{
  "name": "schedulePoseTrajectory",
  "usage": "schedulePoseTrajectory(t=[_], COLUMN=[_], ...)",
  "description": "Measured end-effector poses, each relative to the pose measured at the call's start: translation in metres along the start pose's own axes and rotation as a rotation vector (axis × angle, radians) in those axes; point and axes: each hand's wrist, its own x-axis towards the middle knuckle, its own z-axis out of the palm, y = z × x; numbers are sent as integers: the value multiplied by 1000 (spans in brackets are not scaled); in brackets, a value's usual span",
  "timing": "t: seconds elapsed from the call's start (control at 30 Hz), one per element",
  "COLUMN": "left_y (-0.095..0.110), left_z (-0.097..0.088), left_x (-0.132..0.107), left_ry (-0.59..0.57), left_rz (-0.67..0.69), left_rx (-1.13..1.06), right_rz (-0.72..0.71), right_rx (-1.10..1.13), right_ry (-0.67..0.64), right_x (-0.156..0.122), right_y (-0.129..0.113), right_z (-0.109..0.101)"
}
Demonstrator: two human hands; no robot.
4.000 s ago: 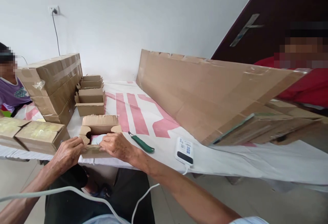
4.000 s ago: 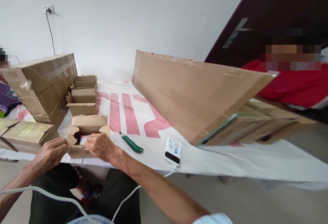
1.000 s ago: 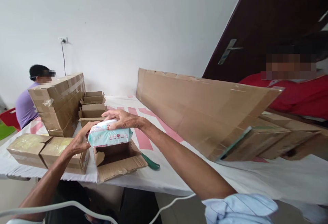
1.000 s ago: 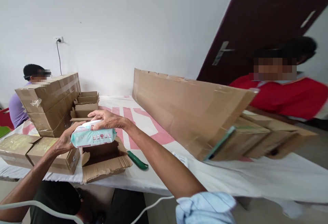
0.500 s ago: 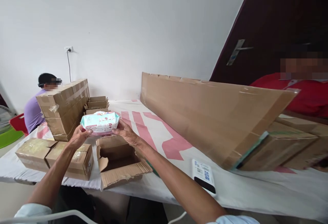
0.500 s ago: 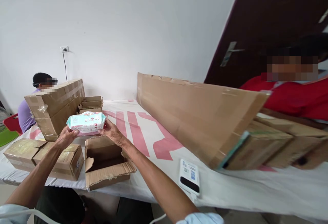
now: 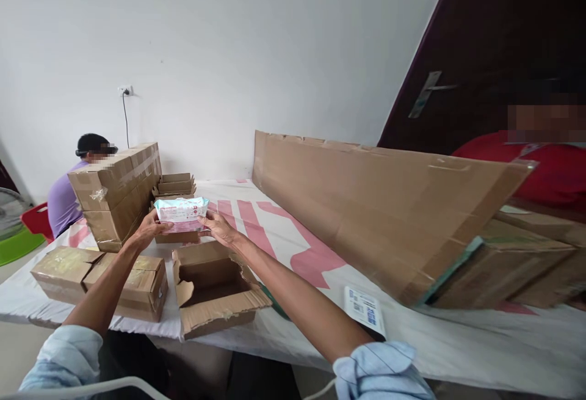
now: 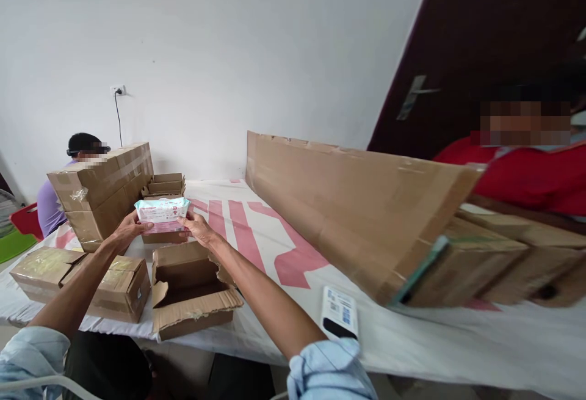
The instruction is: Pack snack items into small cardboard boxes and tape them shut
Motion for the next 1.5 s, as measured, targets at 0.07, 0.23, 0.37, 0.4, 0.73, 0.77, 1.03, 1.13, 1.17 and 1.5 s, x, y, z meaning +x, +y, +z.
schedulePoseTrajectory(t=[0.07,0.23,0.37,0.4,0.73,0.77,1.03,1.13,1.17,1.5], left_y=[-5,-17,-22,-23,-28,-28,-16,-5,-1,46], left_z=[0,-1,-3,-4,-6,-6,-1,0,0,12], left_x=[4,14,19,20,24,24,24,25,26,13], left_ry=[12,32,45,48,63,63,52,48,43,-50], left_rz=[-14,-20,-27,-31,-48,-49,-23,14,28,176], left_rx=[-17,-43,-66,-71,-91,-91,-99,-107,-111,-78], right_rz=[11,41,66,70,100,103,79,52,41,-124], right_rx=[1,22,32,33,37,36,39,36,36,-6], right_ry=[-4,2,17,24,56,56,40,37,34,30], right_x=[4,10,14,16,22,22,21,20,20,-2], right_y=[3,9,15,16,21,21,1,-13,-17,-69], right_z=[-4,-11,-14,-15,-15,-14,-8,-6,-5,20])
